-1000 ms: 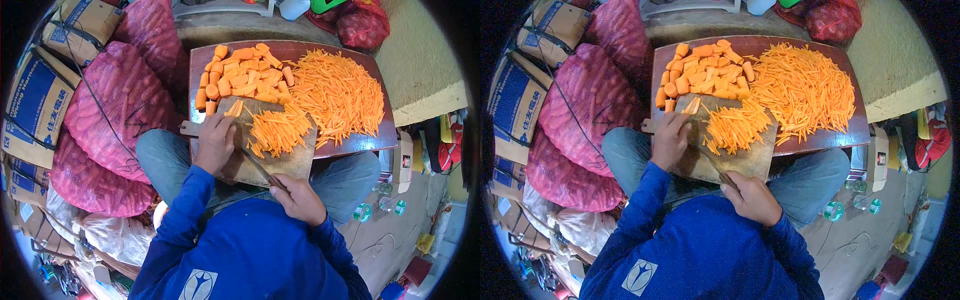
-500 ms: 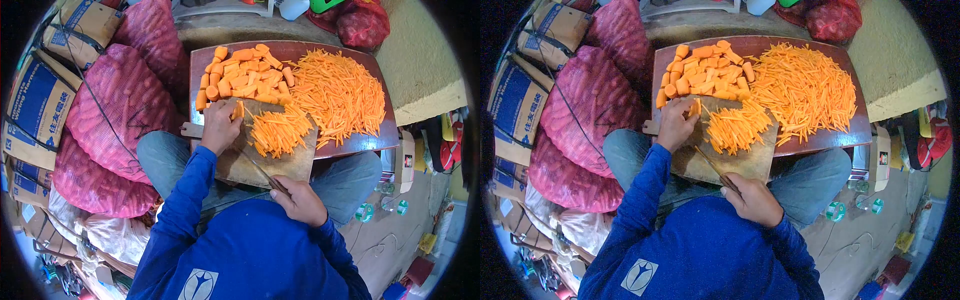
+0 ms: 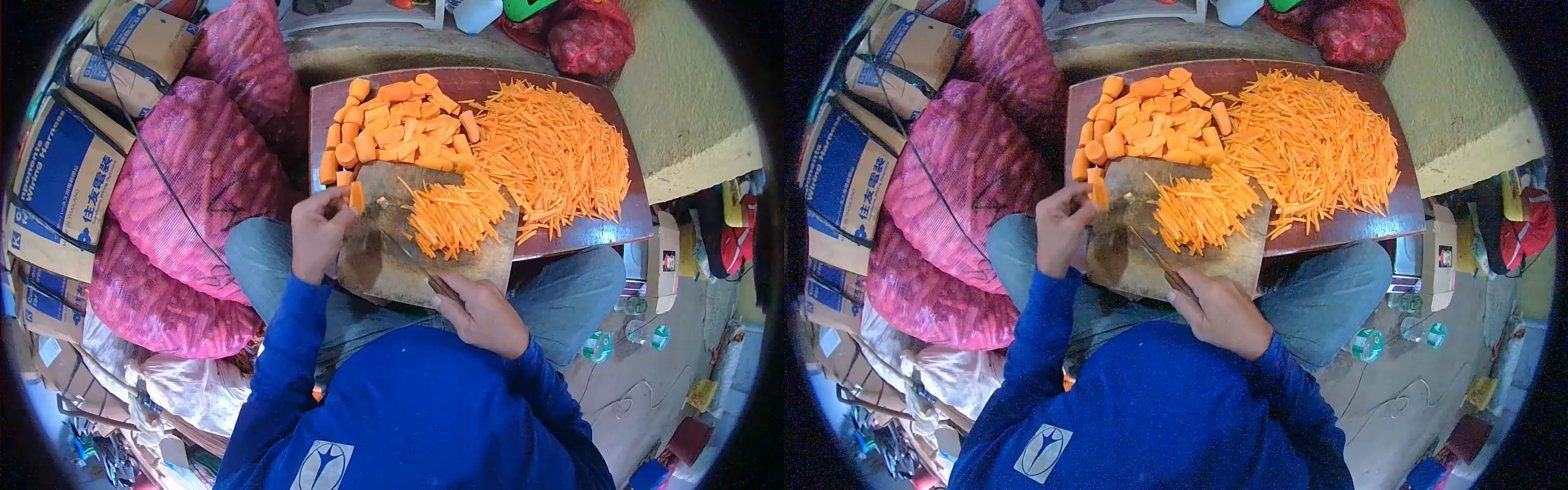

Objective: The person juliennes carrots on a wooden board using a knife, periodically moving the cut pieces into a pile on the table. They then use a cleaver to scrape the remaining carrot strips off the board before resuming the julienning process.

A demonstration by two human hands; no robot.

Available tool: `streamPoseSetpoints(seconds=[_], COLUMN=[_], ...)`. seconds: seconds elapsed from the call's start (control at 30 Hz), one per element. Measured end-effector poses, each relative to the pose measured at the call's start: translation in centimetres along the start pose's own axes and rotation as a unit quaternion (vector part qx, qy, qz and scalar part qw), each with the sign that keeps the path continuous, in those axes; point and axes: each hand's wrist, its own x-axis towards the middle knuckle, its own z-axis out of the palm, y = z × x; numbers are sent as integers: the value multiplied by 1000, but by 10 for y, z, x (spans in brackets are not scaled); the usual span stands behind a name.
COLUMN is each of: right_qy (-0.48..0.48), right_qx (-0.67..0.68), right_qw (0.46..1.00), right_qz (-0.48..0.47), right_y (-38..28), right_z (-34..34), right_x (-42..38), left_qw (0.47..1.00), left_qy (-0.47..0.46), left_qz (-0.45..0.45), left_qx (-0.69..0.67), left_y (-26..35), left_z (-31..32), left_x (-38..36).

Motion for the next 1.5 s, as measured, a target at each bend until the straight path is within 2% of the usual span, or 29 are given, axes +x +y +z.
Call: streamPoseSetpoints(seconds=[0.07,0.17,0.23,0.37,0.47,0.53,0.57,0.67,0.73,0.77,0.83,0.87,0.93,1.07,1.13,1.23,1.37,1.5], right_qy=[17,55,86,32,43,103,103,77,39,38,39,38,30,43,18,18,15,0], right_qx=[12,-7,-24,45,-2,-28,-28,-20,-28,-28,-11,-12,-9,-19,-41,-67,-132,-122], right_qw=[1000,998,996,998,999,994,994,997,999,999,999,999,1000,999,999,998,991,992], right_qz=[-12,-4,-23,-1,-3,8,10,-10,-19,-18,17,18,1,-21,10,6,-11,35], right_y=[1,-2,-2,-9,-3,-5,-5,-5,-5,-5,-6,-5,-5,-10,-11,-16,-24,-19], right_z=[1,0,1,1,7,8,6,-4,-4,-3,0,0,1,4,4,7,8,10], right_x=[6,12,16,34,44,42,40,24,12,7,1,1,1,0,-2,-12,-24,-8], left_qw=[1000,999,995,991,995,995,995,995,998,998,993,993,972,965,952,929,921,922], left_qy=[-12,-28,-36,-52,-59,-49,-50,-49,-53,-52,-78,-78,-139,-158,-171,-204,-219,-215], left_qz=[1,7,-86,-114,-84,-81,-83,-78,-25,-26,35,35,90,113,148,155,178,178], left_qx=[-8,-13,-25,-54,-16,-32,-33,-26,23,23,78,77,164,177,208,266,271,268], left_y=[-15,-5,3,2,-2,-6,-7,-7,-5,-5,-3,-2,0,-1,-1,7,9,5], left_z=[-2,24,37,45,45,46,47,51,51,50,47,45,41,49,52,49,50,50], left_x=[-19,-62,-81,-85,-84,-85,-85,-84,-82,-82,-81,-80,-77,-76,-77,-78,-76,-75])
